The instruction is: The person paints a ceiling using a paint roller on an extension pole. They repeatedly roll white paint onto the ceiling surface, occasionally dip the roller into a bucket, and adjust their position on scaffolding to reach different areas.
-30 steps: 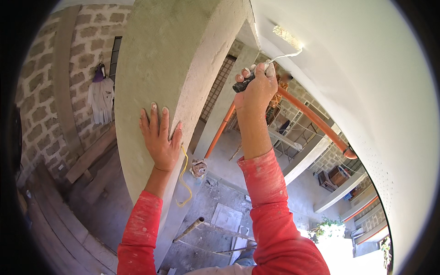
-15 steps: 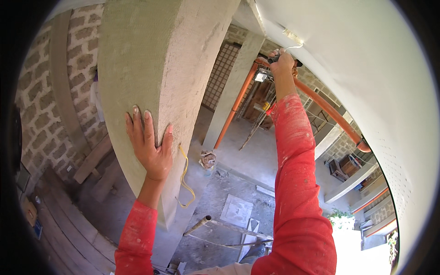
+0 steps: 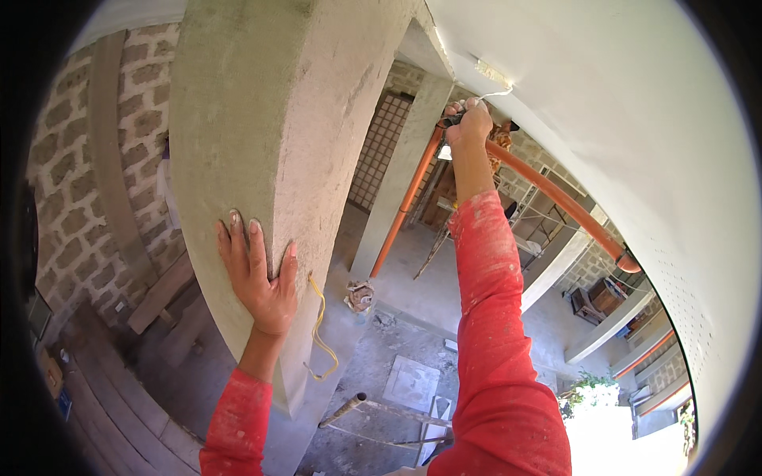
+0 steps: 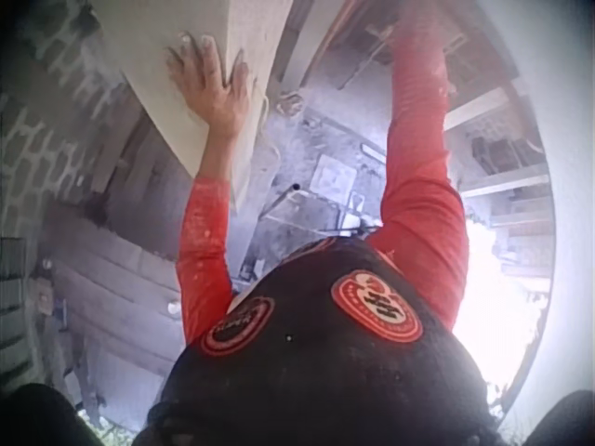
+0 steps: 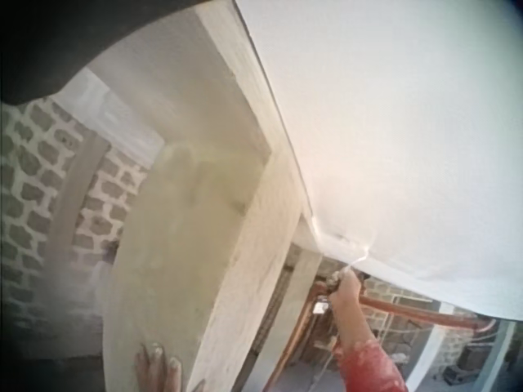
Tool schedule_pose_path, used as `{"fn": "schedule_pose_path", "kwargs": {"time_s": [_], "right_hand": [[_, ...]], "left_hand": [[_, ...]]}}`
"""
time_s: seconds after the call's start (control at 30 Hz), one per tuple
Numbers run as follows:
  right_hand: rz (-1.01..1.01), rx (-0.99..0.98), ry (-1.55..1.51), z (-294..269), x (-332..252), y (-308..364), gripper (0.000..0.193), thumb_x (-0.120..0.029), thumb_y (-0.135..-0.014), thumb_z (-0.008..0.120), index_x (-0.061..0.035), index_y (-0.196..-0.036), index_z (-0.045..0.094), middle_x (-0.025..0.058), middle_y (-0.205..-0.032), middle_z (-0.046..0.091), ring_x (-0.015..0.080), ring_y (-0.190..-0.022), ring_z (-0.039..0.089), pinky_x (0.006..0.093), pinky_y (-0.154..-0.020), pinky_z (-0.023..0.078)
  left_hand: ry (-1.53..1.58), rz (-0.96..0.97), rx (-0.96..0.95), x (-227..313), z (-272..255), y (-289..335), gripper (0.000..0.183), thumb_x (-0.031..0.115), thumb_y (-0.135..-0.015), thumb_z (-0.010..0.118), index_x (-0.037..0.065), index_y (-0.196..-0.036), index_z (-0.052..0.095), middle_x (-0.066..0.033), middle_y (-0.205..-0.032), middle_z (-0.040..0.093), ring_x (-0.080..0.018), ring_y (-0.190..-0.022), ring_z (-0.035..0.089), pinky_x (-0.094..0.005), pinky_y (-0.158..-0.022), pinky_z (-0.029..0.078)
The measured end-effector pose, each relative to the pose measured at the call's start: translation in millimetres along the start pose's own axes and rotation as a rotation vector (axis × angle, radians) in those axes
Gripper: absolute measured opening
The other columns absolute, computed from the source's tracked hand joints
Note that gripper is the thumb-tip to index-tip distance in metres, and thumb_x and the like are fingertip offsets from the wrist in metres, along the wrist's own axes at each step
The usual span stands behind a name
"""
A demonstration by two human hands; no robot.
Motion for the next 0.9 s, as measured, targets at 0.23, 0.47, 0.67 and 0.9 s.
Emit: {"fn": "schedule_pose_path", "kwargs": {"time_s": [0.23,0.47,0.67,0.9], "right_hand": [[-0.114,-0.170,0.063,91.0,-31.6,191.2,0.006,-0.007,-0.107,0.049,-0.0021,-0.110,0.052,0.0079,-0.089,0.050,0.0162,-0.074,0.047,0.0299,-0.060,0.043],[-0.155,-0.298,0.066,145.2,-51.0,314.3,0.004,-0.011,-0.109,0.050,-0.0081,-0.112,0.051,0.0046,-0.091,0.053,0.0125,-0.072,0.050,0.0263,-0.058,0.042],[-0.182,-0.290,0.072,168.2,-50.6,358.4,0.005,-0.012,-0.109,0.052,-0.0092,-0.112,0.052,0.0034,-0.093,0.052,0.0124,-0.071,0.050,0.0264,-0.057,0.042],[-0.111,-0.243,0.140,147.5,-23.1,337.0,0.008,-0.010,-0.107,0.055,-0.0092,-0.114,0.053,0.0012,-0.089,0.052,0.0131,-0.070,0.051,0.0280,-0.057,0.043]], "left_hand": [[-0.054,-0.012,-0.025,3.1,0.4,-0.3,0.068,0.023,-0.091,0.078,0.013,-0.153,0.050,-0.0213,-0.159,0.045,-0.0548,-0.146,0.035,-0.0680,-0.116,0.029],[-0.054,-0.038,-0.023,1.6,-0.6,1.0,0.064,0.028,-0.093,0.077,0.016,-0.151,0.053,-0.0185,-0.158,0.047,-0.0546,-0.145,0.037,-0.0692,-0.114,0.029],[-0.074,-0.038,-0.016,-1.9,-3.3,-0.5,0.063,0.030,-0.093,0.076,0.016,-0.150,0.053,-0.0178,-0.158,0.047,-0.0544,-0.145,0.037,-0.0700,-0.114,0.030],[-0.078,-0.037,-0.021,0.4,-2.9,-0.2,0.064,0.031,-0.094,0.075,0.017,-0.151,0.052,-0.0174,-0.158,0.048,-0.0544,-0.145,0.037,-0.0695,-0.114,0.030]]}}
Point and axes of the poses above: each hand's wrist, its own y-axis away from the middle knuckle, its own z-axis out of the palm, x = y × z, the point moved 8 cm from there along -y, towards the middle knuckle
